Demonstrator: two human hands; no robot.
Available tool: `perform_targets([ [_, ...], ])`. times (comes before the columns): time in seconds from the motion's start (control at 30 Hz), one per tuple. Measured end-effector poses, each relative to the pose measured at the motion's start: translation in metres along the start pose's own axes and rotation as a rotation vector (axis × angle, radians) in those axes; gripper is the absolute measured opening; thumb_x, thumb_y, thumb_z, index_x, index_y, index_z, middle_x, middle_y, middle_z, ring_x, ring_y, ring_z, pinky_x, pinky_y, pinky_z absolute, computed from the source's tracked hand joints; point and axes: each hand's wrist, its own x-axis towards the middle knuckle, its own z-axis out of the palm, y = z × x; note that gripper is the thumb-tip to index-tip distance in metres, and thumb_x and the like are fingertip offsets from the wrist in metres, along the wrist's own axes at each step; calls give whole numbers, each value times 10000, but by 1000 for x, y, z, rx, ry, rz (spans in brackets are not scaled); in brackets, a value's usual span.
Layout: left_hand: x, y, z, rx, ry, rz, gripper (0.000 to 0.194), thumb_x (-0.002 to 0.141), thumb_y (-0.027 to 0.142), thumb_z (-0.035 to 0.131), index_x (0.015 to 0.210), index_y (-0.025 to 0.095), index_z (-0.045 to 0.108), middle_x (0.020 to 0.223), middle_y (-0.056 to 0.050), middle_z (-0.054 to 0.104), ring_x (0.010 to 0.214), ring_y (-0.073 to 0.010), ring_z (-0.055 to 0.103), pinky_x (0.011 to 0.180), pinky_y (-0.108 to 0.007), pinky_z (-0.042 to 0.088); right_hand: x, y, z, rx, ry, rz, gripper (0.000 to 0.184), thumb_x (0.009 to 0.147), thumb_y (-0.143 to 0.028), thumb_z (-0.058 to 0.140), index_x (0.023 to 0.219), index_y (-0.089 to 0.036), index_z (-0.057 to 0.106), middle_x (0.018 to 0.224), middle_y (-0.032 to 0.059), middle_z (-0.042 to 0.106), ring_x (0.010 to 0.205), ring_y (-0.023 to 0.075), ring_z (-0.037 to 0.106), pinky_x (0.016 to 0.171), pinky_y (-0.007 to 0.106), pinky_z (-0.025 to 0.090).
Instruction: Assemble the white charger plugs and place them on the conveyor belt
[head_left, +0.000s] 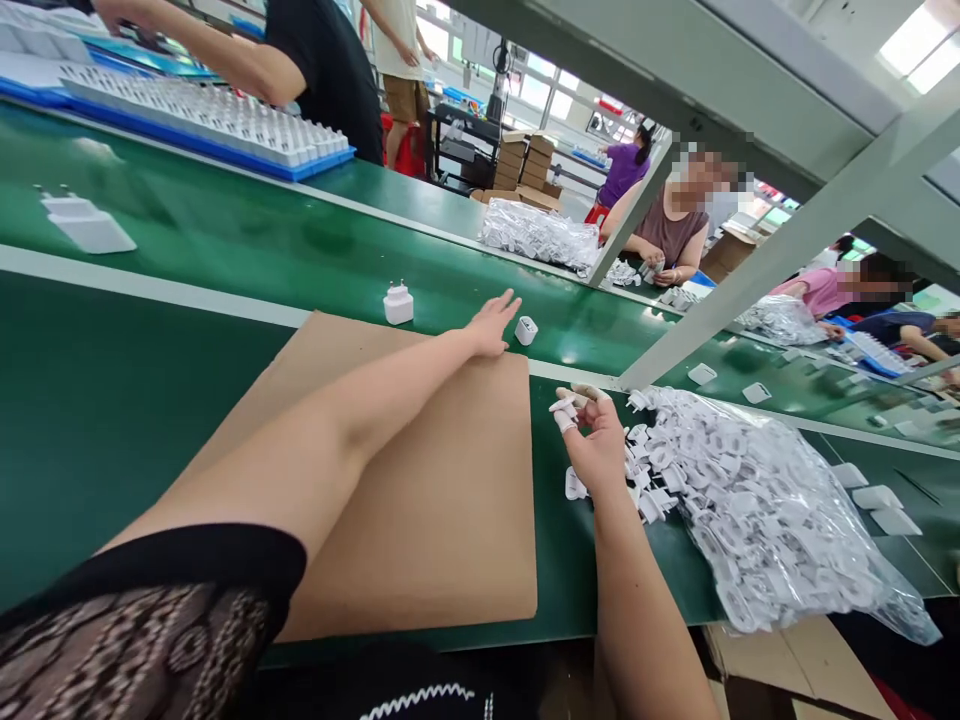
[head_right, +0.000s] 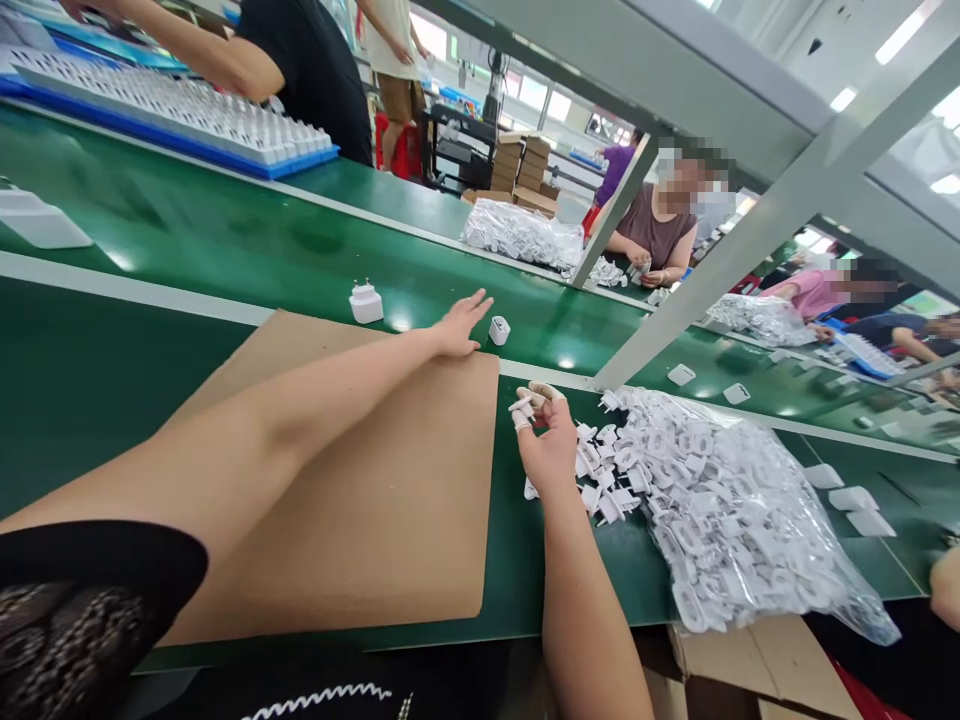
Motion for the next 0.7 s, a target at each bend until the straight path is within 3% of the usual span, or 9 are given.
perform_targets([
  [0.07, 14, 4, 8, -75, -47, 10, 801, 667, 175, 750, 1434, 171, 517, 1636, -160, 386, 1467, -338, 405, 1220, -402, 326, -1, 1, 0, 19, -15, -20, 412, 825, -315, 715, 1200, -198, 589, 1170, 137, 763, 1011, 234, 728, 882, 409, 560],
  [0.13, 20, 6, 11, -100, -21, -6, 584, 701, 196, 731, 1271, 172, 606, 1457, -163, 565, 1256, -307, 580, 1106, -395, 439, -1, 2, 0, -7, -23, -40, 354, 838, -325, 715, 1162, -201, 644, 1163, 121, 760, 980, 220, 727, 889, 403, 562],
  [0.27, 8, 10, 6, -119, 93, -40, 320, 775, 280, 727, 1055, 187, 602, 1191, -119, 657, 985, -244, 634, 931, -372, 502, 2, 3, 1, -18, 33, -48, 358, 858, -375, 705, 1173, -205, 712, 1119, 103, 748, 922, 200, 726, 866, 386, 576],
  [0.33, -15, 16, 2, -136, 124, -29, 293, 817, 328, 709, 1051, 205, 582, 1126, -80, 672, 949, -219, 631, 894, -343, 498, 2, 1, 3, 27, 104, -19, 398, 826, -389, 745, 1165, -187, 696, 1059, 101, 759, 902, 207, 732, 809, 364, 585],
  [0.43, -73, 32, -2, -234, 77, 24, 290, 820, 373, 713, 1027, 217, 582, 1051, -42, 703, 933, -207, 640, 869, -327, 498, -3, -7, 6, -21, 141, -33, 328, 817, -377, 769, 1078, -186, 716, 997, 89, 769, 870, 209, 726, 733, 331, 572],
  [0.57, -161, 54, 2, -386, -67, 30, 292, 821, 420, 730, 1002, 222, 615, 978, -18, 723, 871, -198, 651, 817, -335, 517, -16, -19, 10, -184, -5, -226, 256, 915, -257, 639, 1151, -243, 736, 1062, 62, 748, 938, 200, 705, 836, 359, 581],
  [0.63, -189, 60, 6, -432, -93, 7, 304, 834, 425, 734, 1034, 221, 629, 981, -22, 728, 844, -194, 657, 789, -336, 524, -22, -22, 14, -246, -98, -320, 348, 914, -171, 570, 1221, -255, 712, 1097, 62, 736, 982, 205, 703, 893, 377, 586],
  [0.7, -201, 59, 12, -463, -51, 20, 371, 814, 416, 770, 1097, 216, 638, 1050, -46, 725, 903, -206, 667, 823, -348, 533, -27, -24, 18, -325, -173, -384, 420, 887, -110, 537, 1247, -254, 696, 1114, 71, 735, 1018, 222, 703, 898, 385, 593],
])
